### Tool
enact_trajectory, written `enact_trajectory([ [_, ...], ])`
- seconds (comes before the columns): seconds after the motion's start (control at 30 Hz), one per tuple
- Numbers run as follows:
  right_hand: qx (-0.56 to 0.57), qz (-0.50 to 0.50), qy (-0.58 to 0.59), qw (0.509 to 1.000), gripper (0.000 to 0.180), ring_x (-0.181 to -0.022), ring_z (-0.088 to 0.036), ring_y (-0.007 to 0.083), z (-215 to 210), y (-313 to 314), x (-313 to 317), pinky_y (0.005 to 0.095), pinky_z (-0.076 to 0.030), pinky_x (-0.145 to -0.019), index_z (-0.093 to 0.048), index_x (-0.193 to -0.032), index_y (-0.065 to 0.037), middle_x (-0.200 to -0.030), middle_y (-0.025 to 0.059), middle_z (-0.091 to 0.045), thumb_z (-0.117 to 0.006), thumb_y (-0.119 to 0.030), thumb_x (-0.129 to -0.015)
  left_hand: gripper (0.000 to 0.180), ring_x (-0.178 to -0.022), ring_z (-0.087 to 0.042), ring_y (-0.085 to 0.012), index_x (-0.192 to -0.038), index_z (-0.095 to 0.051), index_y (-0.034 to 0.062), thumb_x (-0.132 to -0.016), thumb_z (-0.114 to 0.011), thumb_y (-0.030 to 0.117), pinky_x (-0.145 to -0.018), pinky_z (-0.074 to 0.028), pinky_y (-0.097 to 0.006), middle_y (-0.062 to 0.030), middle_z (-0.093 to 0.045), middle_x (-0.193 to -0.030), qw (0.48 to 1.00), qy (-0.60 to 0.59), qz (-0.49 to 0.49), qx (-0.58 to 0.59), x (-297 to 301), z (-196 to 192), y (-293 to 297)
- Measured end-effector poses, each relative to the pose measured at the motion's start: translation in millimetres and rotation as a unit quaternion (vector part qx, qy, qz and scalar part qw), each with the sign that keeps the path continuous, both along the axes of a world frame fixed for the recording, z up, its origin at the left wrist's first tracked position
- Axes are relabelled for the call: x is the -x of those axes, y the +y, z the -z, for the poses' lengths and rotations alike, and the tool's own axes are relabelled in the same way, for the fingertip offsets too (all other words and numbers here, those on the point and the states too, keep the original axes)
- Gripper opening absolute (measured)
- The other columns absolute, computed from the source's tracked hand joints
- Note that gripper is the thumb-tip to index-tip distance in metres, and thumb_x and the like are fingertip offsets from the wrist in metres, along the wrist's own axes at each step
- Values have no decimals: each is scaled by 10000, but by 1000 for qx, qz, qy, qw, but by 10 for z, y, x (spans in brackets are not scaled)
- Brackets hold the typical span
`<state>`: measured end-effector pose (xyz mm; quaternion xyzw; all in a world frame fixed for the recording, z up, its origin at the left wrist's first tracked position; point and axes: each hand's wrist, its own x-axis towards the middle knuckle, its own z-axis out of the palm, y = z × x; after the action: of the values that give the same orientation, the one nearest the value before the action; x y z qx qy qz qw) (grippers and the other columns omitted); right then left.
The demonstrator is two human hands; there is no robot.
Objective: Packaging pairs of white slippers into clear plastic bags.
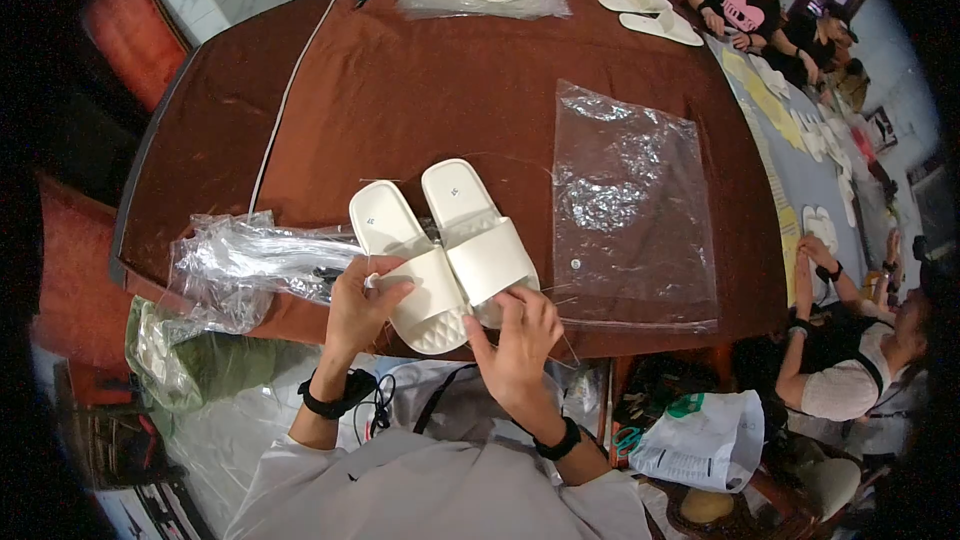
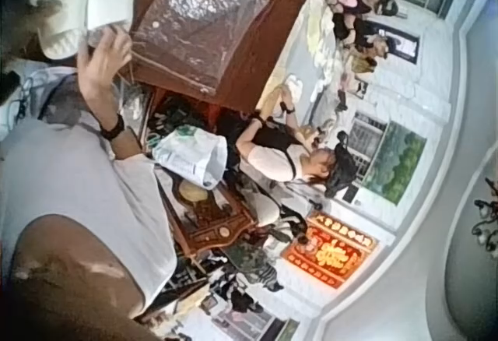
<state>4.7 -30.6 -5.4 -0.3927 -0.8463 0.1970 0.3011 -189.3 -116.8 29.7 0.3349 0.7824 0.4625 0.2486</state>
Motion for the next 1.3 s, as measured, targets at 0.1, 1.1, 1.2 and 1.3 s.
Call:
enact_trajectory([
  [0.1,6,30,24,999,458,-1191,-429,322,119,-37,107,493,-292,-962,-606,-1102,-94,-1203,97,-512,-794,-323,-753,285,-843,-656,-229,-1061,-702,30,-804,-771,133,-725,-515,-318,-125,-652,-992,1000,7,18,-16,10,-2,26],
  [1.1,-243,436,9,866,349,-1064,-537,313,293,2677,-2655,500,-315,-964,-689,-923,-66,-969,73,-677,-761,-372,-771,435,-568,-360,-30,-917,-604,50,-1073,-370,383,-510,-269,-211,53,-438,-623,968,-168,138,-123,-628,-358,135],
  [1.2,-162,429,-3,889,358,-983,-616,295,385,2867,-2585,489,-373,-901,-717,-932,-83,-957,77,-705,-755,-406,-783,442,-524,-333,-25,-925,-608,60,-1077,-358,392,-479,-252,-202,56,-422,-582,962,-198,124,-140,-551,-380,128],
  [1.3,-140,392,8,909,392,-913,-672,274,640,3079,-3011,502,-414,-902,-725,-944,-80,-873,86,-716,-754,-438,-787,438,-493,-335,-33,-932,-595,72,-1084,-332,387,-448,-245,-205,43,-437,-576,955,-198,141,-171,-472,-409,212],
])
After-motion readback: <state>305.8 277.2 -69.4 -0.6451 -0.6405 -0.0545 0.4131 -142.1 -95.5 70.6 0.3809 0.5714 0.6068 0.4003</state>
